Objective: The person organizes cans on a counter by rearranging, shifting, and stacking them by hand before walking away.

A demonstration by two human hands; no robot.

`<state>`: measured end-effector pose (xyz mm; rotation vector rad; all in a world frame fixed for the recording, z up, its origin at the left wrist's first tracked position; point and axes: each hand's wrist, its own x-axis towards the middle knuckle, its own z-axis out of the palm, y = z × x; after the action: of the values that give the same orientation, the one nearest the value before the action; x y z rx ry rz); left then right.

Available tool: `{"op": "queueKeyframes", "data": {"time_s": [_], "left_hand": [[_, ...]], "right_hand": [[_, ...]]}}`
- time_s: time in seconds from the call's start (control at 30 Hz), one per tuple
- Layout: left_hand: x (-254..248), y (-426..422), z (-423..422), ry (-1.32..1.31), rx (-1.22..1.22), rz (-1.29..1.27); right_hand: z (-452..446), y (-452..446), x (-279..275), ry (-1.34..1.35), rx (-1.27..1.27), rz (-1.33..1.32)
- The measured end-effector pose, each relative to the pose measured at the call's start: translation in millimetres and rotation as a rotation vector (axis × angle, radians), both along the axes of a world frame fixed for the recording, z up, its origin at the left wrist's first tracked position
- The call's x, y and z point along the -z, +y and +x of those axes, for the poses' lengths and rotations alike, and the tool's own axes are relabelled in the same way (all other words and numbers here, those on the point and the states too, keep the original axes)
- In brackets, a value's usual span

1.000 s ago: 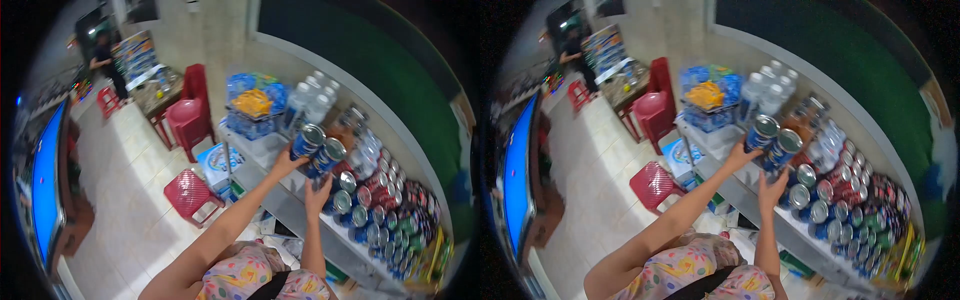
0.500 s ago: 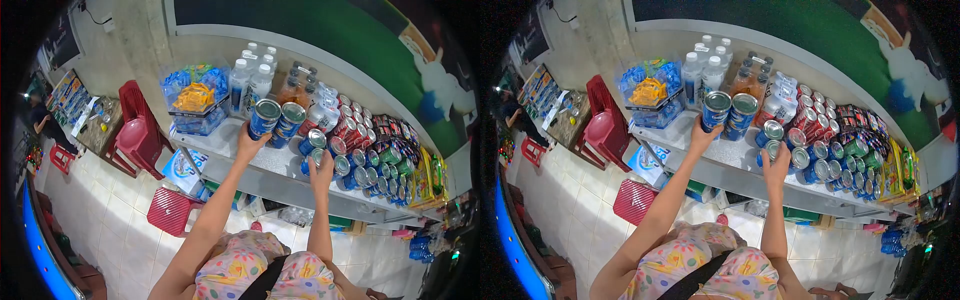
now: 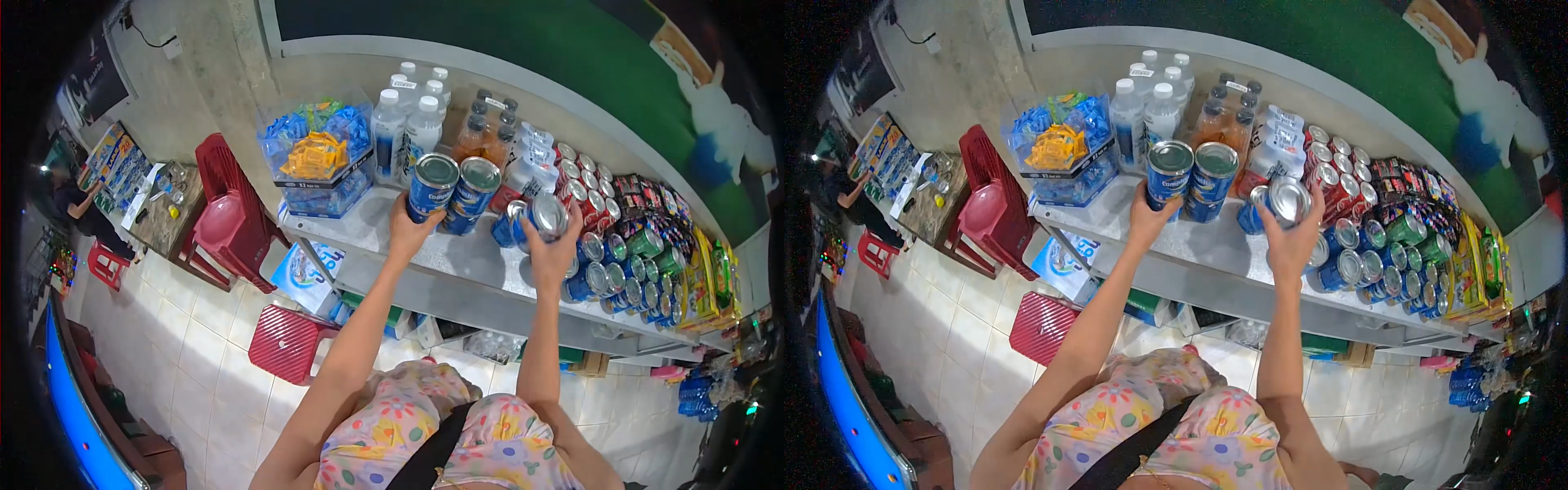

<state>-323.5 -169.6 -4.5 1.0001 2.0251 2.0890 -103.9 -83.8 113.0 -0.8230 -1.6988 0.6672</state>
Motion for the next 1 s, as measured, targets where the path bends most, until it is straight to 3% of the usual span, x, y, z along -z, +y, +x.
{"op": "queueKeyframes", "data": {"time_s": [0.1, 0.2, 0.33, 0.43, 0.57, 0.63, 1.0], "left_hand": [[7, 6, -1, -0.045, 0.051, 0.033], [1, 2, -2, -0.136, 0.073, 0.025], [3, 2, -1, -0.049, -0.011, -0.049], [9, 5, -1, -0.035, -0.028, -0.031], [2, 1, 2, -0.055, -0.004, -0.032], [-1, -1, 2, -0.072, 0.009, -0.021], [-3, -1, 5, -0.058, -0.029, -0.042]], "right_hand": [[-14, 29, 12, -0.192, 0.134, 0.170], [-24, 45, 24, -0.098, 0.099, 0.204], [-29, 57, 45, -0.004, 0.014, 0.158], [-30, 50, 51, -0.071, 0.090, 0.329], [-24, 69, 119, -0.121, 0.144, 0.069], [-23, 58, 120, -0.137, 0.087, -0.060], [-23, 59, 120, -0.106, 0.014, -0.089]]}}
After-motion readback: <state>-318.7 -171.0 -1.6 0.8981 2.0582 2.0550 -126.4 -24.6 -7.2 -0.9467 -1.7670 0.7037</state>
